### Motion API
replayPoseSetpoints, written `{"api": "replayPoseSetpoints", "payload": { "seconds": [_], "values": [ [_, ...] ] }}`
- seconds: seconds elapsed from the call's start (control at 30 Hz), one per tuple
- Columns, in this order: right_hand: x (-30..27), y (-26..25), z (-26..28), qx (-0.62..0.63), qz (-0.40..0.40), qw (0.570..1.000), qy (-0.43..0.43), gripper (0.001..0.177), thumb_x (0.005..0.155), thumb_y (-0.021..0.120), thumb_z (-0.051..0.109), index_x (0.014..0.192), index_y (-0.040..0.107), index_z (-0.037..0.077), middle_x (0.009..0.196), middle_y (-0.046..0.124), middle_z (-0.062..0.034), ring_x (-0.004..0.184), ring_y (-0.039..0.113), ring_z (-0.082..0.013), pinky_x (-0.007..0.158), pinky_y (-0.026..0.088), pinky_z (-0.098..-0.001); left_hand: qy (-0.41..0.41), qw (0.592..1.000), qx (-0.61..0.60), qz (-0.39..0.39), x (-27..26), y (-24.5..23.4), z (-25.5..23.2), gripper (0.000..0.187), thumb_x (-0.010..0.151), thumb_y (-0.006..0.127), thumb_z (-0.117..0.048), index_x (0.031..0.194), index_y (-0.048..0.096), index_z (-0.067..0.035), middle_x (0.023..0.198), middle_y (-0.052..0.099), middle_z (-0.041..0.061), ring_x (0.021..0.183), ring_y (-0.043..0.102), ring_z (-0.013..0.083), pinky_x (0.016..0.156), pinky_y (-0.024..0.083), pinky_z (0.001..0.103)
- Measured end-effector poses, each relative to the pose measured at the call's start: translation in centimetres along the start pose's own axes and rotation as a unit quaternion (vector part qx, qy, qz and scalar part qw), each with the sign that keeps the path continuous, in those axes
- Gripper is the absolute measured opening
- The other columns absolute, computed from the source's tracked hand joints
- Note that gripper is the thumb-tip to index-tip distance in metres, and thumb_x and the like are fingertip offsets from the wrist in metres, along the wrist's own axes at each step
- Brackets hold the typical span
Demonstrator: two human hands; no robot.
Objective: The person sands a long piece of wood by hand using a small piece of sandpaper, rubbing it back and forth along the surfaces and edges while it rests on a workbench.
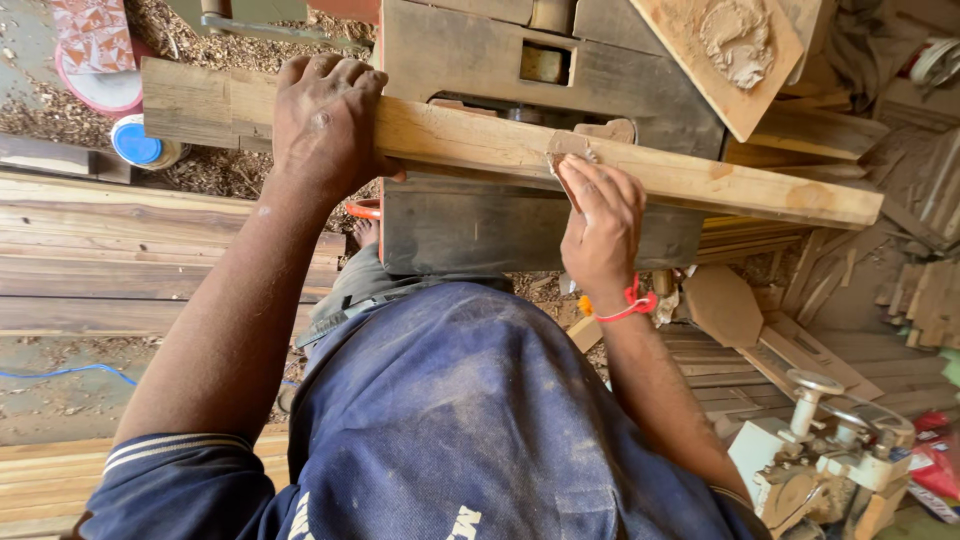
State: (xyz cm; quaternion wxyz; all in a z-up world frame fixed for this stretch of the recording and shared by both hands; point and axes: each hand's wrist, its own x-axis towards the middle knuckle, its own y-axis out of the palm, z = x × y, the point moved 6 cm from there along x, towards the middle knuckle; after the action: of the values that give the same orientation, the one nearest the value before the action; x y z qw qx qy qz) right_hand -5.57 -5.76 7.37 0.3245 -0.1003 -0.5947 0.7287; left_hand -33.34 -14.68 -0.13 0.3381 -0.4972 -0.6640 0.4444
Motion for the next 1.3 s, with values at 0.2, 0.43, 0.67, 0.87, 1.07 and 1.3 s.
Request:
{"api": "replayPoseSetpoints", "payload": {
  "seconds": [0.2,0.43,0.67,0.87,1.07,1.3],
  "values": [
    [-1.8,5.0,0.3,0.024,-0.080,0.996,0.028,0.033,0.099,0.060,-0.004,0.129,0.072,0.007,0.141,0.067,-0.0100,0.140,0.057,-0.0300,0.123,0.032,-0.0507,0.016,1.000,0.003,-0.022,-0.2,0.6,0.0,0.103,0.046,0.097,-0.059,0.130,0.068,-0.007,0.127,0.068,0.012,0.128,0.055,0.0299,0.111,0.033,0.048],
    [-2.5,1.8,0.8,0.063,0.036,0.996,0.059,0.032,0.097,0.063,0.000,0.126,0.072,0.012,0.135,0.071,-0.0066,0.137,0.061,-0.0243,0.116,0.031,-0.0457,0.019,0.999,-0.003,-0.032,-0.4,0.2,0.0,0.101,0.049,0.098,-0.057,0.131,0.068,-0.007,0.128,0.067,0.012,0.129,0.054,0.0299,0.112,0.032,0.048],
    [0.4,-2.4,-0.8,0.117,-0.003,0.990,0.078,0.034,0.098,0.056,-0.005,0.127,0.071,0.006,0.129,0.072,-0.0131,0.121,0.071,-0.0276,0.110,0.053,-0.0404,0.011,1.000,0.016,-0.024,-0.3,0.8,0.2,0.102,0.048,0.098,-0.058,0.131,0.068,-0.007,0.126,0.068,0.012,0.129,0.054,0.0293,0.113,0.032,0.047],
    [3.2,-1.1,-0.7,0.041,0.028,0.998,0.045,0.033,0.094,0.060,-0.008,0.123,0.073,0.003,0.124,0.073,-0.0164,0.117,0.069,-0.0341,0.106,0.051,-0.0437,0.024,0.998,0.032,-0.054,-0.5,0.5,0.1,0.101,0.046,0.097,-0.059,0.129,0.069,-0.007,0.125,0.068,0.012,0.129,0.054,0.0308,0.110,0.033,0.047],
    [2.2,0.1,2.1,-0.024,0.071,0.997,0.015,0.039,0.085,0.062,-0.006,0.121,0.073,0.005,0.127,0.072,-0.0122,0.118,0.062,-0.0333,0.103,0.043,-0.0466,0.024,0.999,0.012,-0.046,-0.5,0.4,0.1,0.096,0.050,0.098,-0.056,0.127,0.069,-0.007,0.124,0.068,0.012,0.128,0.055,0.0304,0.111,0.034,0.048],
    [2.3,-1.3,-0.1,-0.042,0.087,0.994,0.055,0.036,0.092,0.061,-0.006,0.120,0.076,0.012,0.124,0.074,-0.0059,0.116,0.065,-0.0275,0.101,0.040,-0.0448,0.025,0.998,0.005,-0.062,-0.6,0.3,0.2,0.101,0.047,0.098,-0.055,0.131,0.069,-0.007,0.128,0.068,0.012,0.131,0.054,0.0301,0.112,0.033,0.047]
  ]
}}
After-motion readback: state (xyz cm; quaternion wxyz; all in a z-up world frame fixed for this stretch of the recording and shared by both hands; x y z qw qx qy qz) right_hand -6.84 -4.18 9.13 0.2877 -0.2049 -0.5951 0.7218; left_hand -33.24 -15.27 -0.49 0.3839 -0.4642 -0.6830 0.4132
